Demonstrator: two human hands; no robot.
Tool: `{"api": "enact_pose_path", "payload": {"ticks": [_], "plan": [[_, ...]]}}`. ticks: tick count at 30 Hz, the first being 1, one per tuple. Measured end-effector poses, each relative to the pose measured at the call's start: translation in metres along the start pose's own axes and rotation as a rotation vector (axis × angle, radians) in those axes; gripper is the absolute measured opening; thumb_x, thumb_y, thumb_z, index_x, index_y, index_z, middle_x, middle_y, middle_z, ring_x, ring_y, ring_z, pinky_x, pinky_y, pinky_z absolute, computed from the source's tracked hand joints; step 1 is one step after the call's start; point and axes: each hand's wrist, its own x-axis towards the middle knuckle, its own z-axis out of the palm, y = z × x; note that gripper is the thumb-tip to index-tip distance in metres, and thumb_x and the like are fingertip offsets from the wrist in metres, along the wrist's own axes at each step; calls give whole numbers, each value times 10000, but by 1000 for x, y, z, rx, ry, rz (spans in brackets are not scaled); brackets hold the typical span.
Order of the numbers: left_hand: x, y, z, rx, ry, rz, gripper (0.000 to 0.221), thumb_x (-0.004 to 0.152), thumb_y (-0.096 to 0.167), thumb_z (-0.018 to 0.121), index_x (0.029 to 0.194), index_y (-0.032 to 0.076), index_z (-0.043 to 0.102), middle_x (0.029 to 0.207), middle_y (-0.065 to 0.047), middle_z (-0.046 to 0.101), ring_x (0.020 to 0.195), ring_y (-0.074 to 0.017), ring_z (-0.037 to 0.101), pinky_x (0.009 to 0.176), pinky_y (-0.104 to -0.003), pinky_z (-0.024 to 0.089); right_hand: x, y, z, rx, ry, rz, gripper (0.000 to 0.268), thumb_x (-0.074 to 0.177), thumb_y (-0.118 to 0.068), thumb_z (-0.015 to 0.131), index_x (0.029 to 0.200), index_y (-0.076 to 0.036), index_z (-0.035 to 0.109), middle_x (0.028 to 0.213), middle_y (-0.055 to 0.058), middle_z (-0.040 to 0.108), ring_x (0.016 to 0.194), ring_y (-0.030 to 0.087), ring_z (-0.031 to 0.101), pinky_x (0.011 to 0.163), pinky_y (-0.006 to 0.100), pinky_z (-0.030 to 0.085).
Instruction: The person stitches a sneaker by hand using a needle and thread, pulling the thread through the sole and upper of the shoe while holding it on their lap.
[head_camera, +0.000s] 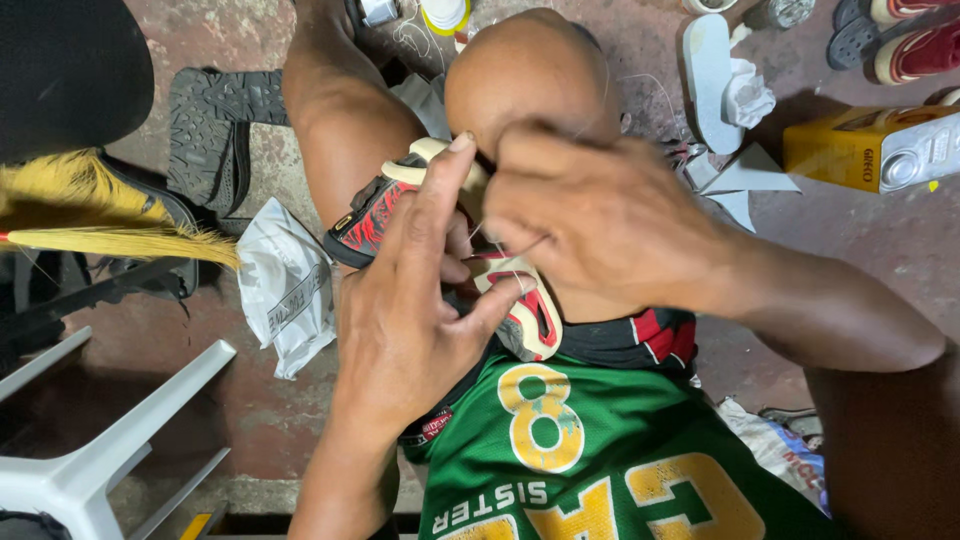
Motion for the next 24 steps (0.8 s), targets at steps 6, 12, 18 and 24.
{"api": "enact_pose_path", "payload": {"ticks": [6, 12, 18, 24], "plan": [[-5, -7, 0, -1, 62, 62, 1075, 743, 267, 964, 1611, 149, 341, 1064, 5, 643, 752, -92, 671, 676, -302, 519, -37, 69, -53, -39, 299, 312, 162, 1011, -240, 653, 1048, -84, 636, 897, 101, 641, 778, 245, 622, 652, 378, 506], [-1, -4, -3, -41, 57, 47, 989, 720, 201, 923, 1520, 101, 351, 1292, -96, 654, 682, -123, 669, 683, -340, 548, -73, 143, -8, 909, 533, 853, 240, 1057, -266, 573, 1187, -65, 586, 869, 57, 630, 716, 180, 566, 617, 304, 475], [3, -4, -1, -105, 22, -10, 995, 795, 185, 919, 1588, 82, 326, 1402, -107, 634, 750, -116, 695, 655, -245, 576, -73, 98, 73, 1260, 684, 648, 295, 1092, -284, 496, 1283, -69, 561, 798, 11, 598, 611, 116, 464, 541, 215, 405], [9, 0, -3, -178, 75, 27, 924, 833, 130, 875, 1569, 75, 318, 1427, -141, 603, 931, -180, 705, 703, -252, 612, -79, 36, 20, 41, 141, 307, 422, 957, -100, 551, 1368, -12, 525, 953, 193, 688, 758, 314, 699, 692, 416, 559]]}}
